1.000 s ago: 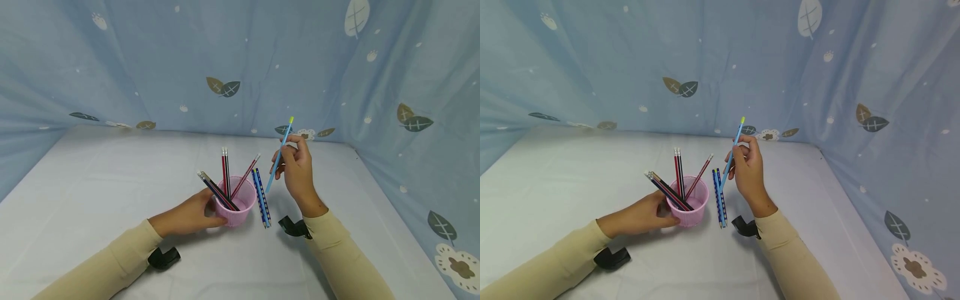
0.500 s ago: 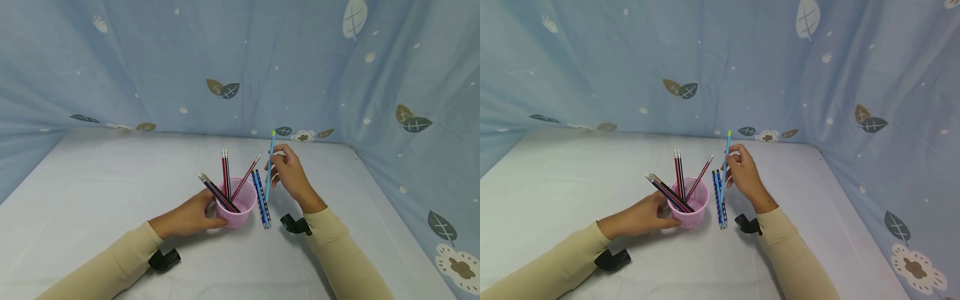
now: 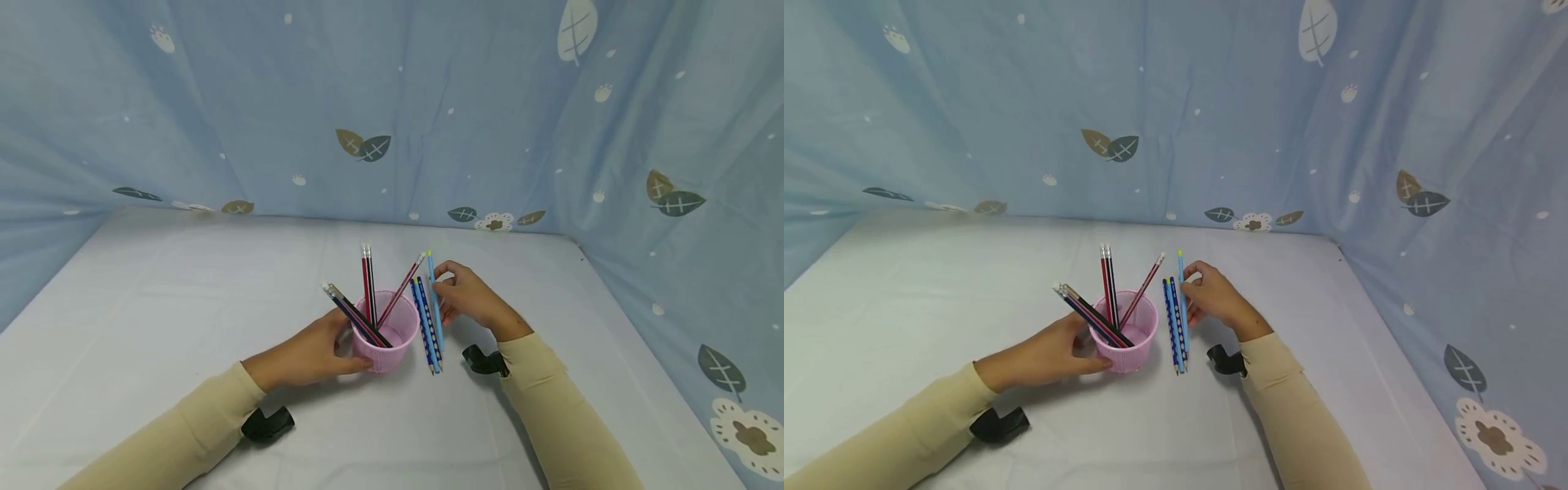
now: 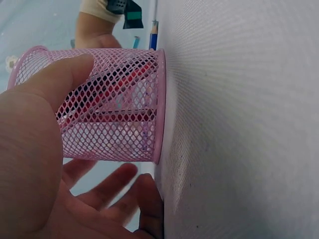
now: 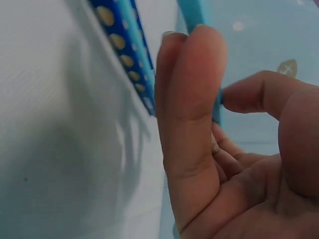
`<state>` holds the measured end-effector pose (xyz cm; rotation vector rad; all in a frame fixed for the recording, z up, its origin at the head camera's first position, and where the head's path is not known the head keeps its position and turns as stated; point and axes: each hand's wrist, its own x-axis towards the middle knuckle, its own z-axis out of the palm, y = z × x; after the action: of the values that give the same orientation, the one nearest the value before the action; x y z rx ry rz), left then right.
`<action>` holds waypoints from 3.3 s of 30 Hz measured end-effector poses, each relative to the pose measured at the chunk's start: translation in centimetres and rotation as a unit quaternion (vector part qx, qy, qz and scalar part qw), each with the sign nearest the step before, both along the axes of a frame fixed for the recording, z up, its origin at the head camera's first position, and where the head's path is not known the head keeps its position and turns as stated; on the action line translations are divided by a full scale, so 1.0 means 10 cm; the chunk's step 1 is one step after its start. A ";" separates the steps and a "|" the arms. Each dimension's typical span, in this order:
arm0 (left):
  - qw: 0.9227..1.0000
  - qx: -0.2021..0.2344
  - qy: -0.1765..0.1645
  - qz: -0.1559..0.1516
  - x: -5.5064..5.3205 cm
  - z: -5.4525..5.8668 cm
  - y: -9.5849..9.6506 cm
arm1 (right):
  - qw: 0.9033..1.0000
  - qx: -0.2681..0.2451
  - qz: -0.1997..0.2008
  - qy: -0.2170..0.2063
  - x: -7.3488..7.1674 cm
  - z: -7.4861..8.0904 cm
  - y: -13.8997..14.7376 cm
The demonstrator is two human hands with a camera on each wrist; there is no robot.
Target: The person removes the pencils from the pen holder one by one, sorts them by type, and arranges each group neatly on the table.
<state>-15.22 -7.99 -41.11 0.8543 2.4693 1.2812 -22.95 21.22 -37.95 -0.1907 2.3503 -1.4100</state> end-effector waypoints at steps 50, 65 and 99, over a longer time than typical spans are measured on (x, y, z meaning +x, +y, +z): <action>0.995 0.029 -0.089 0.022 -0.04 0.04 -0.05 | 0.979 0.132 -0.020 0.157 0.05 0.00 -0.04; 0.995 0.025 -0.095 0.019 -0.03 0.03 -0.05 | 0.924 -0.034 -0.153 0.350 0.32 0.24 -0.26; 0.996 0.020 -0.084 0.014 -0.01 0.01 -0.03 | 0.947 -0.143 0.047 0.284 0.74 0.25 -0.71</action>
<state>-15.29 -8.34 -41.04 0.6929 2.3408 1.3558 -15.53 14.12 -35.47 -0.8844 2.4971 -1.8289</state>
